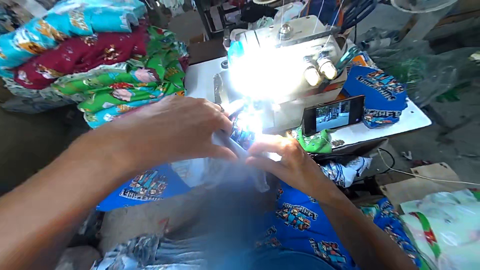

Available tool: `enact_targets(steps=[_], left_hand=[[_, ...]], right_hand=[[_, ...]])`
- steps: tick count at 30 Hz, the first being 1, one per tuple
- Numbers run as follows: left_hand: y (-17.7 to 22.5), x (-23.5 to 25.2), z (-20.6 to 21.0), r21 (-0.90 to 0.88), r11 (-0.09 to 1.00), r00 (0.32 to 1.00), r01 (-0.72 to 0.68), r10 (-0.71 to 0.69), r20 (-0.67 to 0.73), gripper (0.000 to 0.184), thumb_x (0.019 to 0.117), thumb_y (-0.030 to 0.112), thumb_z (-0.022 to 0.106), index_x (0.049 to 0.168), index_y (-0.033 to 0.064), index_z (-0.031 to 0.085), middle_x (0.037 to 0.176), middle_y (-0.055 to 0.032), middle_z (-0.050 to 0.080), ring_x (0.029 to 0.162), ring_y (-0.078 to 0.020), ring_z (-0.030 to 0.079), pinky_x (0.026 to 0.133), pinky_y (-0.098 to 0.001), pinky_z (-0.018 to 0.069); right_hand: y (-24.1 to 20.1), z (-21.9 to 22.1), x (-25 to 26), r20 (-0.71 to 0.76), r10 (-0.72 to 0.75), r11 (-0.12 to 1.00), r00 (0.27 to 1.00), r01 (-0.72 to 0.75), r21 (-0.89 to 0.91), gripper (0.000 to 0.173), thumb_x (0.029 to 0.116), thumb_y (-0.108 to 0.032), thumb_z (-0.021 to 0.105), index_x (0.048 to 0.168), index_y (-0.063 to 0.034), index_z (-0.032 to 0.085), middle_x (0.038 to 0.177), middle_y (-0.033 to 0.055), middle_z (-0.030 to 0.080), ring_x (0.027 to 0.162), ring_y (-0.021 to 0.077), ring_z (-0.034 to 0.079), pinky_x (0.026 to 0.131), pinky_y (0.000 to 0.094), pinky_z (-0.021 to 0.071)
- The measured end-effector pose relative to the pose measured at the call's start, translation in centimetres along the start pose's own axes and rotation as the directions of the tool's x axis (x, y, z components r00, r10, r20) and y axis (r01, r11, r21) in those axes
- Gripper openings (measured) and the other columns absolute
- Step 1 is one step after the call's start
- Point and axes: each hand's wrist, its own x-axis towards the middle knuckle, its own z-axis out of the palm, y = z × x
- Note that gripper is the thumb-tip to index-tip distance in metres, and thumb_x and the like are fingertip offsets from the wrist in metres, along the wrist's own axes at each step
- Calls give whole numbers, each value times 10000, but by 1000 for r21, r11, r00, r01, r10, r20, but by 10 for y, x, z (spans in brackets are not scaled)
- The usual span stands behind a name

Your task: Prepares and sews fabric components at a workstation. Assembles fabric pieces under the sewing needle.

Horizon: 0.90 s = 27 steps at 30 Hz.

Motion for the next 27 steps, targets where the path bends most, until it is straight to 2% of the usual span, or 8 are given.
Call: enact_targets(steps=[8,11,14,18,20,23,25,27], left_hand=[[1,-27,-15,-79,993,990,-87,78,-114,388,942,610,509,839,314,738,846,150,654,697,14,603,567,-220,489],[-5,-33,-14,-127,991,988,-49,29,-153,394,966,608,508,820,292,692,777,166,609,635,42,551,536,-191,463],[-24,-41,-8,-27,998,982,50,-55,-180,459,978,606,478,872,233,724,735,68,606,607,-98,585,516,-367,472],[-30,-39,-7,-255,967,974,19,-76,-215,322,929,616,591,754,355,661,881,225,637,673,106,516,547,-125,417],[-25,-38,-7,-170,984,964,50,-92,-251,372,921,621,580,723,311,631,755,177,575,602,48,492,511,-197,399],[-27,-47,-2,-38,994,964,103,-109,-242,414,955,568,529,857,214,719,738,58,615,603,-107,572,525,-378,461],[-31,-58,5,-93,991,959,100,-121,-256,393,964,552,534,873,227,734,754,90,610,620,-52,552,540,-309,459],[-32,-68,14,-163,980,951,116,-156,-267,346,964,529,543,839,244,696,780,118,598,644,-6,534,548,-261,448]], right_hand=[[-20,22,27,-215,22,986,976,14,164,198,911,-68,743,1086,-29,658,963,30,705,888,72,684,764,235,588],[-17,21,20,-252,77,985,965,-34,171,347,940,-121,723,1263,-33,630,1222,83,667,1092,139,655,901,303,572],[-1,21,3,-131,283,944,950,-253,210,366,993,-195,673,1321,-69,572,1240,77,632,964,104,691,798,281,616],[14,30,1,282,396,872,874,-454,181,492,1023,-274,633,1432,-41,490,1113,143,680,836,174,712,761,353,616],[13,50,10,285,322,904,903,-382,190,506,1019,-267,639,1419,0,483,1083,157,689,883,193,712,807,369,605],[12,97,18,8,88,982,996,-88,167,438,970,-133,665,1323,106,563,1179,234,645,1039,269,680,907,388,578],[21,119,17,-29,7,998,1000,-5,70,406,964,-131,684,1316,56,607,1258,239,633,1099,308,672,922,405,577],[32,120,12,163,53,999,985,-52,-9,477,996,-193,660,1421,-2,558,1399,246,567,1184,350,642,975,448,550]])
